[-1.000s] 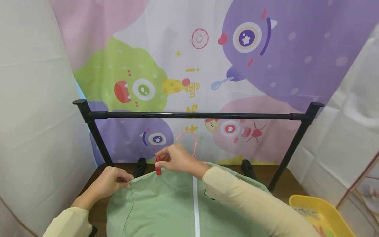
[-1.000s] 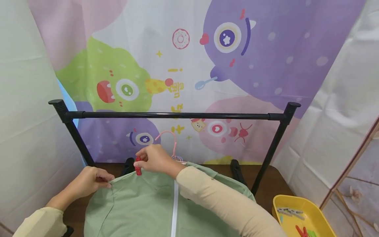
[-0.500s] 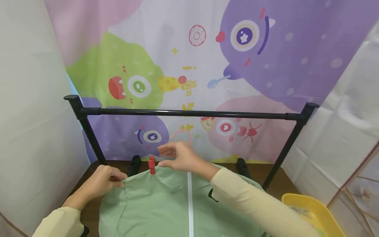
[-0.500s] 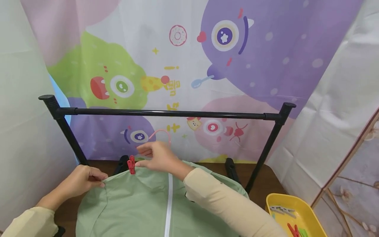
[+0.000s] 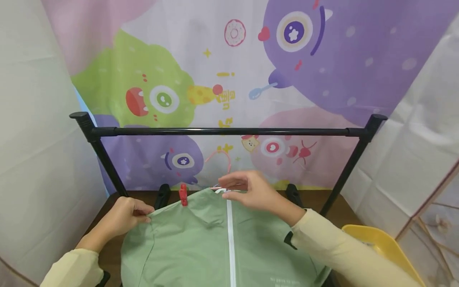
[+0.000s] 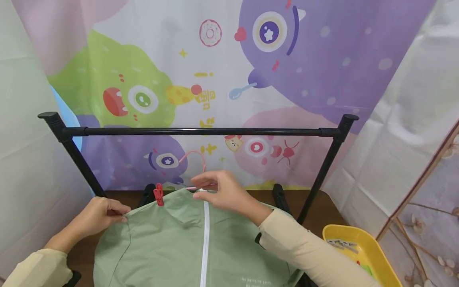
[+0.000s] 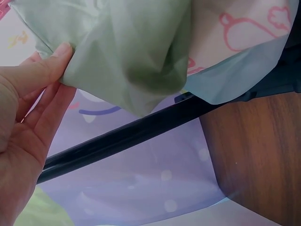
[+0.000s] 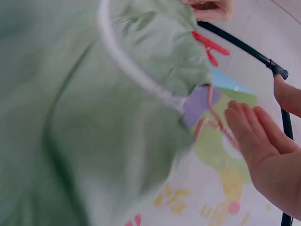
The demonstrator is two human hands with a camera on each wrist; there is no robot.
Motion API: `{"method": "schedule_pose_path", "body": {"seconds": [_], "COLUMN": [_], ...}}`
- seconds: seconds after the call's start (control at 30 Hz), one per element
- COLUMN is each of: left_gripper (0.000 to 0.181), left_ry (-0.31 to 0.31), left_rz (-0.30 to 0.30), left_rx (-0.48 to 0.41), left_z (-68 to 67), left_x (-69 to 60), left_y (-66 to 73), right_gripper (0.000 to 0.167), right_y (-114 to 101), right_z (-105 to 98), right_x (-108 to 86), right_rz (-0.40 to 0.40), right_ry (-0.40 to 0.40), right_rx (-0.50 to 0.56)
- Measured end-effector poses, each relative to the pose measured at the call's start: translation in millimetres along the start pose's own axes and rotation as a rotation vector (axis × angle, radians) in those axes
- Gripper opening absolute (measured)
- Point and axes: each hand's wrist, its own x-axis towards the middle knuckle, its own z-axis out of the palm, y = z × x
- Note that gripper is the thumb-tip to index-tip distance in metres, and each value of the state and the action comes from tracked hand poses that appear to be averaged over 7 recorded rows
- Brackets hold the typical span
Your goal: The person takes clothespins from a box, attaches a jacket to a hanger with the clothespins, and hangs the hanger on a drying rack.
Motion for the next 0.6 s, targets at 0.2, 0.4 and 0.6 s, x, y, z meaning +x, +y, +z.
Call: {"method": "schedule_pose_path", "body": {"seconds": [0.2, 0.4, 0.6], "left_gripper": [0.018, 0.018, 0.018], "left_ry": [-0.009, -0.002, 0.001], "left_rz": [-0.014, -0.005, -0.023], "left_rx": [-0.003, 0.008, 0.007], "left_z": [0.1, -1.5, 0.1], "left_x": [-1.8, -2.3, -4.3], "left_y": [1.7, 2.0, 3.7], "right_gripper": [0.026, 0.026, 0.022], "right_y": [9.3, 23.2, 33.8], "right_z": [-17.3, -34.9, -48.5], "right_x": [-27.8, -47.6, -67.0], "right_rz": [0.006, 0.083, 0.135], "right_ry": [0.116, 0.164, 0.207], "right_rx": [-0.033, -0.062, -0.141]}}
